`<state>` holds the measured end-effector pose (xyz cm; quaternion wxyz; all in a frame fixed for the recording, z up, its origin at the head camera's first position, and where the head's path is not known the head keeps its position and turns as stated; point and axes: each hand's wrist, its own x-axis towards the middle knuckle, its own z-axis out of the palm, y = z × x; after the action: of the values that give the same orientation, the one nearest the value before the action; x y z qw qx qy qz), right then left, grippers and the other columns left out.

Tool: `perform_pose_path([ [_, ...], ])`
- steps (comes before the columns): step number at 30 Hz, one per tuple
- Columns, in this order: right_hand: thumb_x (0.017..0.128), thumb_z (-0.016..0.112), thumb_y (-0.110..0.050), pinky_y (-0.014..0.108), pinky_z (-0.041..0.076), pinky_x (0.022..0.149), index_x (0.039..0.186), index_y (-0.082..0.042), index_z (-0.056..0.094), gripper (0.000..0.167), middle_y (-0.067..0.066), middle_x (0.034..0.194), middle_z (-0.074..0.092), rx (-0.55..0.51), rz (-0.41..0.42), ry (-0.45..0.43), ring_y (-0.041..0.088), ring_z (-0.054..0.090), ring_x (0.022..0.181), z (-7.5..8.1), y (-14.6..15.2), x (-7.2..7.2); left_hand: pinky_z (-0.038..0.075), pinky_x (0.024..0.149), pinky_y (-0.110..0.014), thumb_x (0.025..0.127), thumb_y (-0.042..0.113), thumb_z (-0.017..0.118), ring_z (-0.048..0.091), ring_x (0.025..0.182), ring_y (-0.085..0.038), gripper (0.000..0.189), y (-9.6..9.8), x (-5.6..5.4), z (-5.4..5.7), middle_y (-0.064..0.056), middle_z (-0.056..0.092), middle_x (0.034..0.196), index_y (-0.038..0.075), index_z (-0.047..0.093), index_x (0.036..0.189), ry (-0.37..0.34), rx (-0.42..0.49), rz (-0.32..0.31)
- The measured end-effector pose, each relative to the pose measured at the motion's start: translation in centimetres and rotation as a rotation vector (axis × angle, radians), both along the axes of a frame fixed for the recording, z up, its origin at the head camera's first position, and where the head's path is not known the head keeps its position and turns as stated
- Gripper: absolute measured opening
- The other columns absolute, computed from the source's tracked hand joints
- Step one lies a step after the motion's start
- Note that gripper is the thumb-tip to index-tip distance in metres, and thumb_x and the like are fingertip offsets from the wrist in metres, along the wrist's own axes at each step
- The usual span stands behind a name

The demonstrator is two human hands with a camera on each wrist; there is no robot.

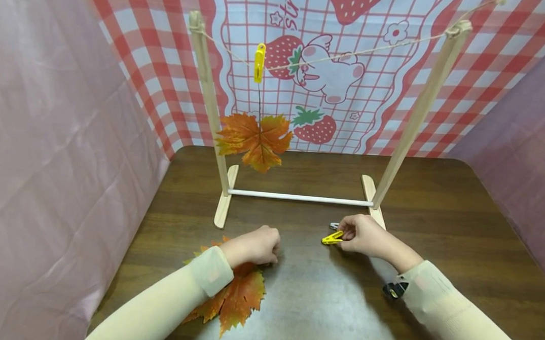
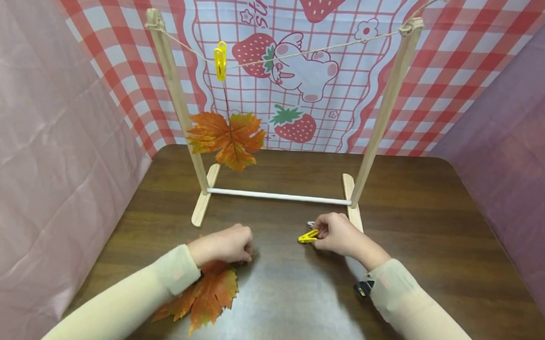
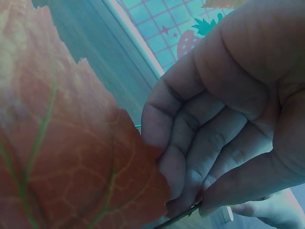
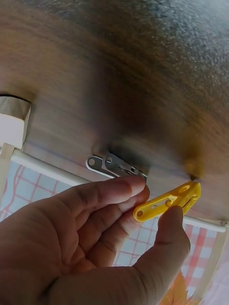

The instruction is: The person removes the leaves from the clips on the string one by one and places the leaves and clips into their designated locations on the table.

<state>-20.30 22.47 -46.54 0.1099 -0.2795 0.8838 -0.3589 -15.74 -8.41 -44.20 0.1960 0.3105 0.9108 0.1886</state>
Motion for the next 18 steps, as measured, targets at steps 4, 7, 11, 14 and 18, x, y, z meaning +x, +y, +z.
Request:
perform_pose_path([
  [4, 0.069, 0.083, -0.004, 0.026, 0.050, 0.059, 0.081, -0.008, 0.068, 0.019, -0.005, 0.069, 0.062, 0.084, 0.000, 0.075, 0.009, 0.058, 0.064, 0.01, -0.13, 0.23, 0.038, 0.051, -0.022, 0.080, 0.006, 0.085, 0.042, 0.051, -0.009, 0.045, 0.02, 0.09, -0.05, 0.012, 0.041, 0.048, 0.014, 0.053, 0.050, 0.008, 0.008, 0.018],
  [7, 0.066, 0.081, -0.006, 0.026, 0.046, 0.056, 0.076, -0.011, 0.066, 0.019, -0.007, 0.066, 0.057, 0.152, 0.003, 0.126, 0.006, 0.052, 0.061, 0.10, -0.15, 0.41, 0.038, 0.052, -0.021, 0.081, 0.006, 0.085, 0.043, 0.051, -0.008, 0.042, 0.06, 0.11, -0.20, 0.012, 0.044, 0.049, 0.015, 0.056, 0.052, -0.004, 0.007, 0.023],
  [11, 0.064, 0.081, -0.008, 0.028, 0.040, 0.053, 0.072, -0.012, 0.061, 0.022, -0.008, 0.063, 0.050, 0.214, 0.014, 0.172, 0.007, 0.044, 0.057, 0.30, -0.19, 0.61, 0.040, 0.052, -0.021, 0.081, 0.007, 0.086, 0.045, 0.052, -0.008, 0.039, 0.10, 0.12, -0.34, 0.011, 0.047, 0.050, 0.014, 0.060, 0.053, -0.009, 0.004, 0.028],
  [14, 0.063, 0.081, -0.008, 0.029, 0.036, 0.052, 0.070, -0.012, 0.058, 0.024, -0.009, 0.061, 0.045, 0.242, 0.017, 0.184, 0.009, 0.041, 0.056, 0.43, -0.21, 0.73, 0.040, 0.052, -0.021, 0.079, 0.006, 0.086, 0.045, 0.052, -0.008, 0.038, 0.11, 0.14, -0.34, 0.011, 0.048, 0.051, 0.015, 0.060, 0.053, 0.000, 0.009, 0.035],
  [18, 0.064, 0.082, -0.007, 0.029, 0.036, 0.051, 0.068, -0.012, 0.058, 0.025, -0.009, 0.060, 0.043, 0.254, 0.026, 0.191, 0.009, 0.040, 0.055, 0.51, -0.25, 0.76, 0.039, 0.052, -0.021, 0.077, 0.003, 0.085, 0.044, 0.052, -0.008, 0.038, 0.14, 0.07, -0.42, 0.012, 0.046, 0.051, 0.015, 0.058, 0.053, 0.002, 0.015, 0.044],
])
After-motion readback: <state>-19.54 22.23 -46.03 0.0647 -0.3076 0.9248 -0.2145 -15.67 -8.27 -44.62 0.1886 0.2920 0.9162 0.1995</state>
